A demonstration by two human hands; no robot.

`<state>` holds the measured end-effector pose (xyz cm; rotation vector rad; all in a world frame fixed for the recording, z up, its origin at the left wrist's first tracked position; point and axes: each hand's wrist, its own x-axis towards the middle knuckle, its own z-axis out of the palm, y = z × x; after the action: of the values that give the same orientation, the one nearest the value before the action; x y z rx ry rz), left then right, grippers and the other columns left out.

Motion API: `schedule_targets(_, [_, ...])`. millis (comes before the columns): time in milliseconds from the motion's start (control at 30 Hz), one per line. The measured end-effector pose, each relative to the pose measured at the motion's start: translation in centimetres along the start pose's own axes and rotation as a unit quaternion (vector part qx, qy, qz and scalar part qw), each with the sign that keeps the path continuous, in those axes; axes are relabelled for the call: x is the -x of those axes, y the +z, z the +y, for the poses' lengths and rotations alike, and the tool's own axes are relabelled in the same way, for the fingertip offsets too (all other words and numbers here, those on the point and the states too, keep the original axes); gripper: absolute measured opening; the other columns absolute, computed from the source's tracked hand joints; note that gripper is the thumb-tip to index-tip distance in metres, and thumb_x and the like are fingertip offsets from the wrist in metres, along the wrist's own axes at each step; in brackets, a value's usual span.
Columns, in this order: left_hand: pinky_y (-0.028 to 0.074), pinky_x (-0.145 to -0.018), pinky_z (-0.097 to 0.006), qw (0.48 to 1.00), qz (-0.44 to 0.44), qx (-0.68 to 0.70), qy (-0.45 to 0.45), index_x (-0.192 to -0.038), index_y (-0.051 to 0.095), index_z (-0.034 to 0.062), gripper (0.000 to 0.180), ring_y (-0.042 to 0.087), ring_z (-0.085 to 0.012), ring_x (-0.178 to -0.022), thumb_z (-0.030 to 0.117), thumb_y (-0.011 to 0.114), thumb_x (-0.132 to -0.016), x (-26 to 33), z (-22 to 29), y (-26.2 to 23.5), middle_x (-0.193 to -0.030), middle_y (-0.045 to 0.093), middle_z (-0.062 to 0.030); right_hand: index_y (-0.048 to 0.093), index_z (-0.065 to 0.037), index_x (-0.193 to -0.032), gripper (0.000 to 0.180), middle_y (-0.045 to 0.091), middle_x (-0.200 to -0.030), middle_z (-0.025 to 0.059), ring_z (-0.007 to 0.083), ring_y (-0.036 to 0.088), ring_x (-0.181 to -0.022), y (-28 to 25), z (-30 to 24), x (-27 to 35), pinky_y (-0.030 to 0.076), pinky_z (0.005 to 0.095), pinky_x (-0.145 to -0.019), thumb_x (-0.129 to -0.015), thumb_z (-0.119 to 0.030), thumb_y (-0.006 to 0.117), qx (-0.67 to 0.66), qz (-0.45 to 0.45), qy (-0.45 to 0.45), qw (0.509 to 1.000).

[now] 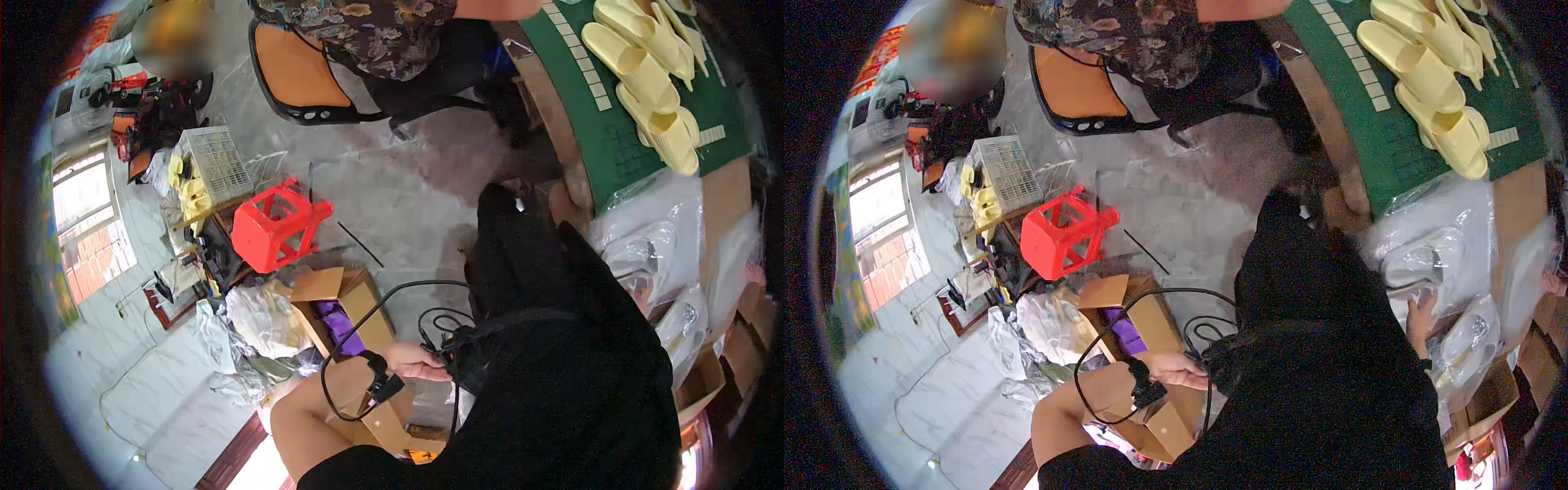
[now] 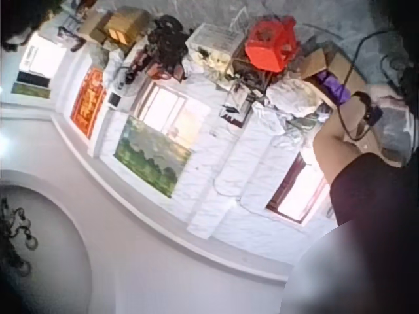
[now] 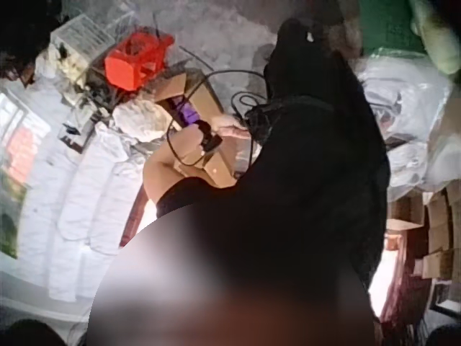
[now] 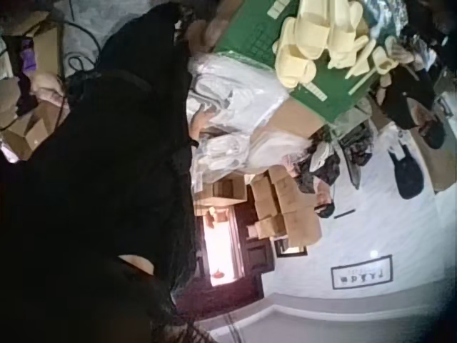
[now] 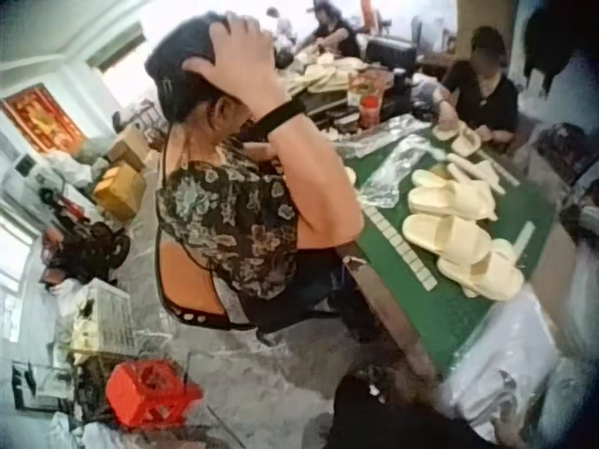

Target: Packing pairs of slippers into plastic bags and placing them in a large storage bag or box.

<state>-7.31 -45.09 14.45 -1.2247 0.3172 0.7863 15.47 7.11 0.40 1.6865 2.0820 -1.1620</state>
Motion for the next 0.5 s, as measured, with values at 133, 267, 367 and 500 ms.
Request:
schedule_targets(133, [0.045, -0.093, -0.032, 0.998, -0.015, -0.065, 0.016, -0.105, 0.043, -0.0134, 0.026, 0.053, -0.0294, -0.106, -0.007, 0.053, -0.081, 1.1, 0.6, 1.1, -0.107, 0.052, -0.0216, 0.008, -0.005, -0.138, 0.076, 0.031, -0.134, 0.0211, 0.0286, 0.033, -0.123, 0.3, 0.9, -0.2, 0.027, 0.0345, -0.1, -0.08, -0.011, 0.057, -0.047, 0.03, -0.002, 0.998])
schedule_targets(267, [0.045, -0.093, -0.03, 0.978, 0.075, -0.195, 0.024, -0.1, 0.049, -0.0105, 0.022, 0.055, -0.0259, -0.103, 0.0, 0.056, -0.083, 1.4, 1.8, 1.1, -0.101, 0.056, -0.0176, 0.011, -0.008, -0.138, 0.073, 0.036, -0.132, 0.0207, 0.0304, 0.037, -0.122, 0.3, -0.3, 1.3, 0.028, 0.0356, -0.1, -0.08, -0.007, 0.056, -0.068, 0.063, -0.09, 0.992])
schedule_targets(367, [0.045, -0.092, -0.03, 0.966, 0.042, -0.244, -0.072, -0.106, 0.05, -0.0071, 0.029, 0.056, -0.0188, -0.099, 0.012, 0.056, -0.085, 1.2, 3.2, -0.7, -0.103, 0.058, -0.0122, 0.011, -0.005, -0.138, 0.072, 0.029, -0.136, 0.0199, 0.0285, 0.029, -0.127, 1.0, -0.6, 1.6, 0.023, 0.0353, -0.104, -0.081, -0.003, 0.053, -0.111, 0.07, -0.118, 0.984])
schedule_targets(500, [0.047, -0.08, -0.026, 0.781, 0.069, -0.621, -0.023, -0.1, 0.053, 0.0048, 0.018, 0.058, -0.0156, -0.089, 0.014, 0.056, -0.084, 4.9, 9.8, -5.0, -0.086, 0.06, -0.0083, 0.019, 0.002, -0.136, 0.066, 0.028, -0.138, 0.018, 0.0254, 0.029, -0.127, 1.7, -4.0, 3.1, 0.024, 0.0333, -0.105, -0.078, 0.002, 0.051, -0.16, 0.097, -0.133, 0.973])
